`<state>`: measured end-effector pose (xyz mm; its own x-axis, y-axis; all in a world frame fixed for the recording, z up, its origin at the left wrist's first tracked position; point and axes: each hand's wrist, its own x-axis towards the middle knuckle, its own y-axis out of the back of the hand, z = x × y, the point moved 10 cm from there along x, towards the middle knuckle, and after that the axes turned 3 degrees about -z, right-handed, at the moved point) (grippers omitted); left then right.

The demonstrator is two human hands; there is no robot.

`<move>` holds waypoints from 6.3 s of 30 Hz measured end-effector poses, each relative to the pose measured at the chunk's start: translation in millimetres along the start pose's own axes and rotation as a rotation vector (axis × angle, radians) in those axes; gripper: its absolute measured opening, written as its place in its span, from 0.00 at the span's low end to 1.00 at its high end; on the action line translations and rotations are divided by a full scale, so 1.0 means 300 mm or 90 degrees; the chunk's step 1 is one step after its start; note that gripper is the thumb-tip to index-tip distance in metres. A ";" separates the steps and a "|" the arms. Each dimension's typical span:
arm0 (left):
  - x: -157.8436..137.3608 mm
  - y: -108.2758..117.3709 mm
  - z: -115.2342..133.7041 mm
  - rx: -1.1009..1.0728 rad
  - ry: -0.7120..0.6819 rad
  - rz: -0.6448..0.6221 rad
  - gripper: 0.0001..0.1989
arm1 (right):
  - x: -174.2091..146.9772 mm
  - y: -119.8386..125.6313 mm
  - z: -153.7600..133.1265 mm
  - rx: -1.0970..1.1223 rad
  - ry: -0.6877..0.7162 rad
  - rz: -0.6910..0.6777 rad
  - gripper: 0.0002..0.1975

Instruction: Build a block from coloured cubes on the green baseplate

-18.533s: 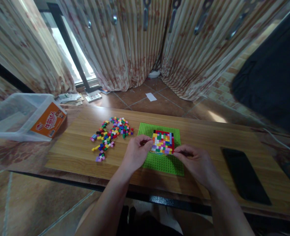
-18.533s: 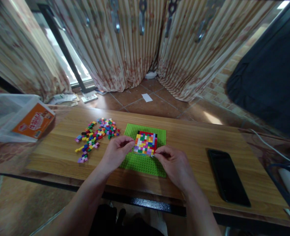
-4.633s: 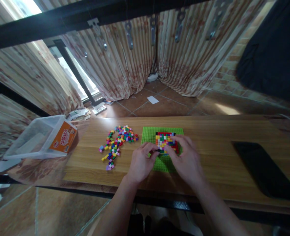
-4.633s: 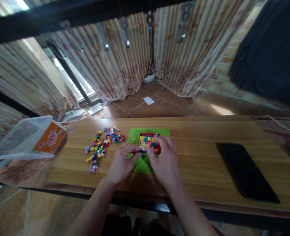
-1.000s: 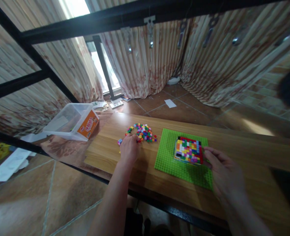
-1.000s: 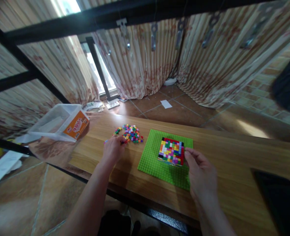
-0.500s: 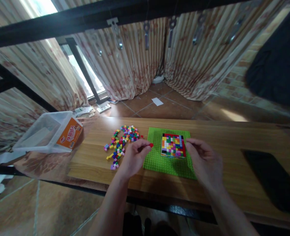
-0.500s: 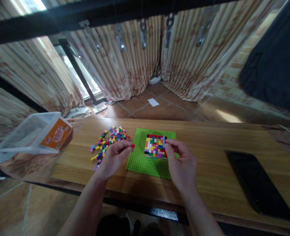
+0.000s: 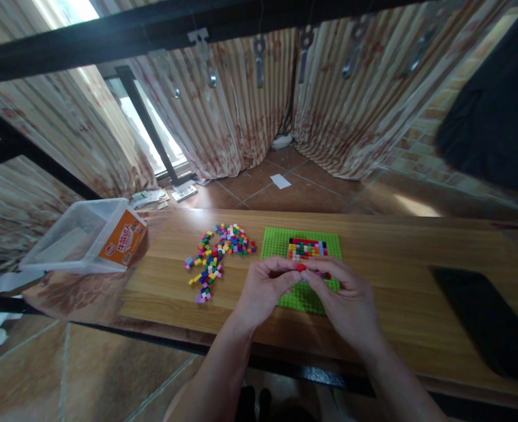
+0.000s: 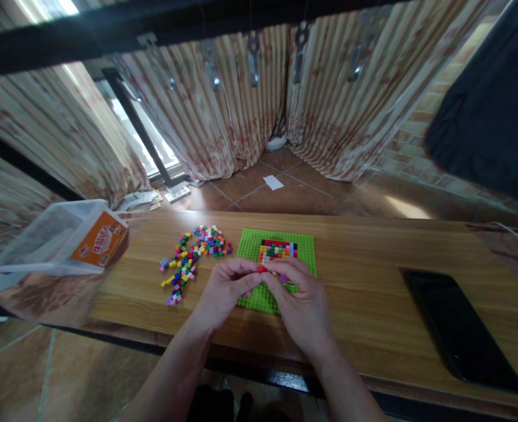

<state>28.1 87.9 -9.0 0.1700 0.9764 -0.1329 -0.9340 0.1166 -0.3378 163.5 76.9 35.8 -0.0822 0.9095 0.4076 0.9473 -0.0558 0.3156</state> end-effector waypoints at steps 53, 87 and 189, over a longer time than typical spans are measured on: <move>0.018 0.069 -0.029 0.393 0.007 0.205 0.05 | -0.015 0.008 0.077 -0.238 0.030 0.061 0.12; -0.140 0.690 0.252 0.925 0.205 0.507 0.19 | 0.004 0.147 0.119 -0.153 -0.087 0.160 0.11; -0.005 -0.044 0.112 0.665 -0.306 0.045 0.16 | 0.000 0.039 0.085 -0.244 0.003 -0.030 0.06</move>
<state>29.7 90.9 26.9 0.1794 0.9289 0.3239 -0.7795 -0.0666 0.6229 182.4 86.7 17.8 -0.1251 0.9130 0.3882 0.7576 -0.1648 0.6316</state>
